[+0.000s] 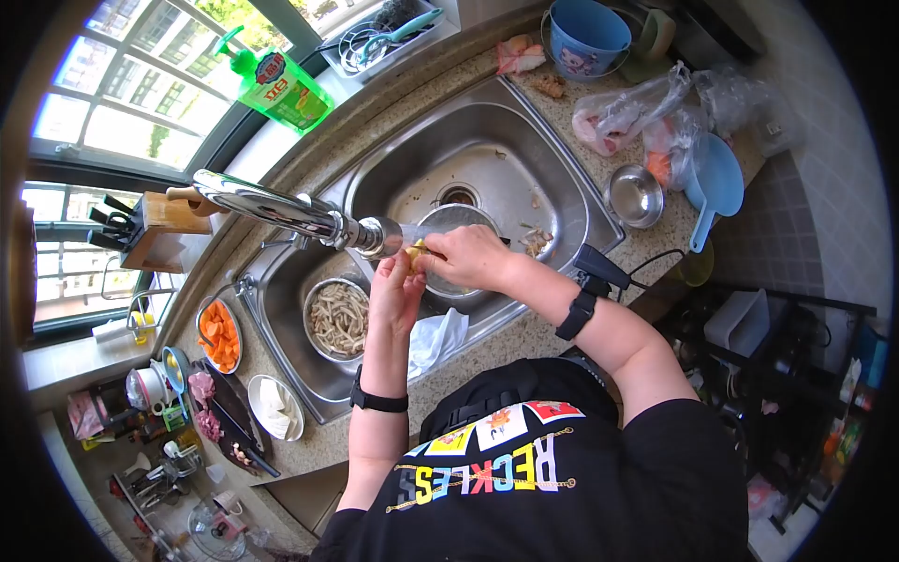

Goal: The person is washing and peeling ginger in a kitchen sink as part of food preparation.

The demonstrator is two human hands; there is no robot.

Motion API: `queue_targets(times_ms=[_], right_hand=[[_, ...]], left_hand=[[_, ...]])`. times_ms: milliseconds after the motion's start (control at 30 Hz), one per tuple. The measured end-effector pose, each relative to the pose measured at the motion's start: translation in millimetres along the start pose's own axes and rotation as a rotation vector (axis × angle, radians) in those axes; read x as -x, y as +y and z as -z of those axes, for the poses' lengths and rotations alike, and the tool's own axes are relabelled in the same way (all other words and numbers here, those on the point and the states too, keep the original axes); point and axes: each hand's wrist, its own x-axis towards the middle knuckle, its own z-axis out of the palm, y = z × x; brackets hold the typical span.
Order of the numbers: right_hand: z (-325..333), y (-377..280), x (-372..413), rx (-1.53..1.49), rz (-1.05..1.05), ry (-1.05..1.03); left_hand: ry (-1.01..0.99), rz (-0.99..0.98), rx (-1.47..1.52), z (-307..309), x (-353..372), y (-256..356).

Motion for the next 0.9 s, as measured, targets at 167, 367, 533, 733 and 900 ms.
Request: queue_targets(times_ms=[167,367,533,733,900], right_hand=[[-1,2,0,-0.022,0.023,0.015],[-4,2,2,0.094,0.068,0.003],[-19,25,-8,0.19,-0.09,-0.007],[-5,-3,2,0.074,-0.023,-0.093],[-9,31,-16,0.03,-0.277,0.005]], left_hand=[[0.004,-0.028,-0.033,-1,-1,0],[0.154,-0.116,-0.141,-13,7,4],[0.147,-0.101,-0.125,-2,6,-1],[0.092,-0.001,0.019,7,-2,-3],[0.003,0.131,0.298,6,3,0]])
